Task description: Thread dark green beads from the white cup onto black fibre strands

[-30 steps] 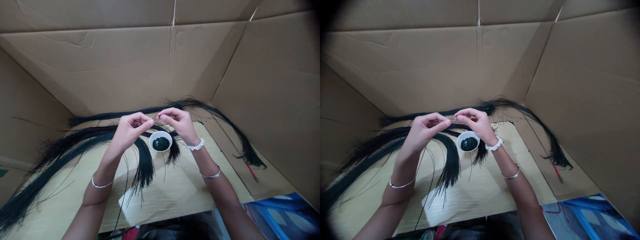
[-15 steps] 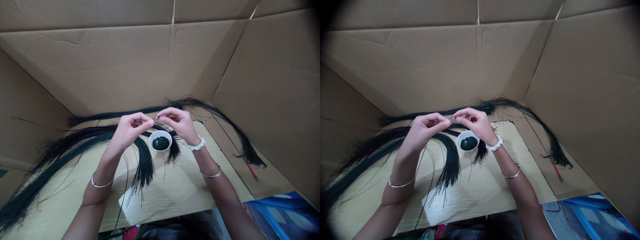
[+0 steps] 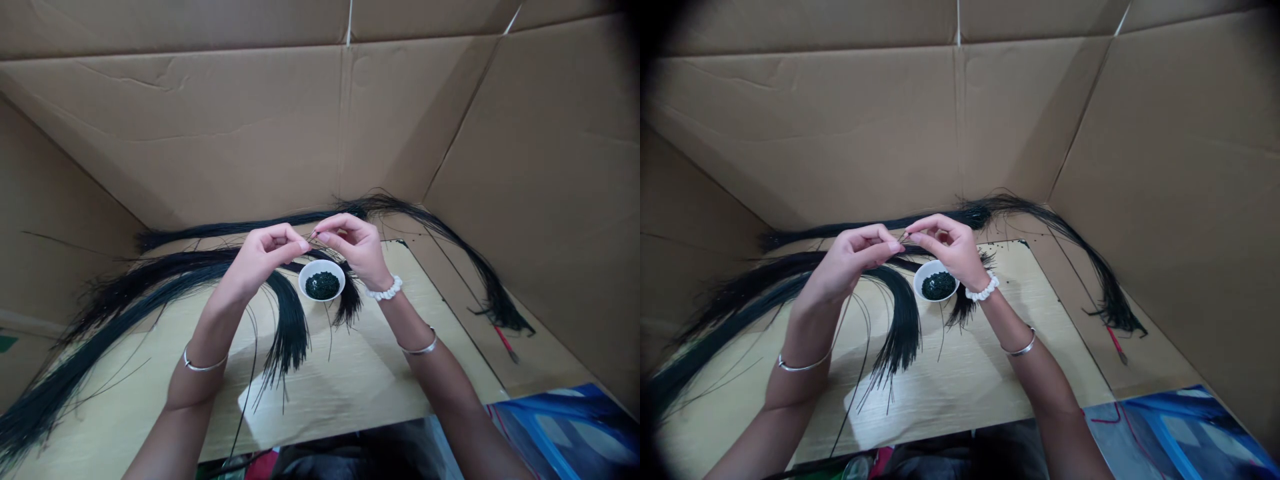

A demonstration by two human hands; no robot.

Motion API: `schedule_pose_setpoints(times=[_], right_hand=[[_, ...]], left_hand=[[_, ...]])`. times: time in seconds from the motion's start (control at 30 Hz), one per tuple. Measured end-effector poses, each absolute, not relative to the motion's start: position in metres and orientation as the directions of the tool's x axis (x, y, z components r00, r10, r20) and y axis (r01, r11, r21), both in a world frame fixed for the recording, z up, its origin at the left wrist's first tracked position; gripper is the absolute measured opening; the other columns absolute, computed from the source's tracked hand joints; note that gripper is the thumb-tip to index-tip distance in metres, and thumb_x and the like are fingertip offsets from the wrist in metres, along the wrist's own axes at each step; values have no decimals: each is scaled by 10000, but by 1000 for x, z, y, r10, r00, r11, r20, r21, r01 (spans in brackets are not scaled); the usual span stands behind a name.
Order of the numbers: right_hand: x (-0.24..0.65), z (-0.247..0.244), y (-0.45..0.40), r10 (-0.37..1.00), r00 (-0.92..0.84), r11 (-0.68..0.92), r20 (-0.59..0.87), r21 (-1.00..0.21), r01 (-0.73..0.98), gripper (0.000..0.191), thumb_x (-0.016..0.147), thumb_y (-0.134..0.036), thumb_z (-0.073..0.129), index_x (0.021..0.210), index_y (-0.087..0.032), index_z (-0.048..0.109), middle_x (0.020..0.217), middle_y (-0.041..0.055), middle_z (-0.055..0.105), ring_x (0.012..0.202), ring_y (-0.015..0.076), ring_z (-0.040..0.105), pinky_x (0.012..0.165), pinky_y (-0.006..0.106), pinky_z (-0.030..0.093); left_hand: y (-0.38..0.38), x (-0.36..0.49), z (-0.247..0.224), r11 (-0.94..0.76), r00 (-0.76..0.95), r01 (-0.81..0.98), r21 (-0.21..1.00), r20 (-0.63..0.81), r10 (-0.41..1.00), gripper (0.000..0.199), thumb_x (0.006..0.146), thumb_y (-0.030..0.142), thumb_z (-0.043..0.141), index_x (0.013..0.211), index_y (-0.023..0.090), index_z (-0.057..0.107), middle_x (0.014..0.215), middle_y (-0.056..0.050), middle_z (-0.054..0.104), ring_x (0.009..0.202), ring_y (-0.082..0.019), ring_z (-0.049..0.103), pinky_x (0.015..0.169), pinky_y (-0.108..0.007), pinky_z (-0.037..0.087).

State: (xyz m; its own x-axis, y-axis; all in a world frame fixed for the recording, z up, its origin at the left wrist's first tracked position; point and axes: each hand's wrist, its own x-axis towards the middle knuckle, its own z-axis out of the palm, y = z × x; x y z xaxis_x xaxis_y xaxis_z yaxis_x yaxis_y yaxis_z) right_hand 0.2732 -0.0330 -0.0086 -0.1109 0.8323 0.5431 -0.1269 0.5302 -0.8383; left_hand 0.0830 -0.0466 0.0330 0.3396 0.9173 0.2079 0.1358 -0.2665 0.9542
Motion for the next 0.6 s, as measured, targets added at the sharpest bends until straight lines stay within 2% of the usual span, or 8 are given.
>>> schedule_pose_setpoints(times=[0.43, 0.6], right_hand=[[267, -13, -33, 830, -137, 499, 541, -829, -250, 125, 850, -322, 764, 936, -234, 742, 949, 12, 772, 884, 150, 726, 849, 325, 593], [267, -13, -34, 841, -124, 500, 526, -845, -191, 157, 847, -366, 766, 934, -236, 750, 940, 18, 769, 880, 163, 711, 853, 351, 587]], left_hand=[[-49, 85, 32, -302, 287, 112, 947, 260, 922, 166, 795, 296, 745, 715, 187, 648, 665, 24, 565, 570, -95, 411, 546, -241, 328], [-48, 86, 32, -303, 279, 109, 947, 263, 923, 180, 798, 310, 747, 714, 188, 645, 657, 24, 557, 564, -99, 403, 542, -247, 319]])
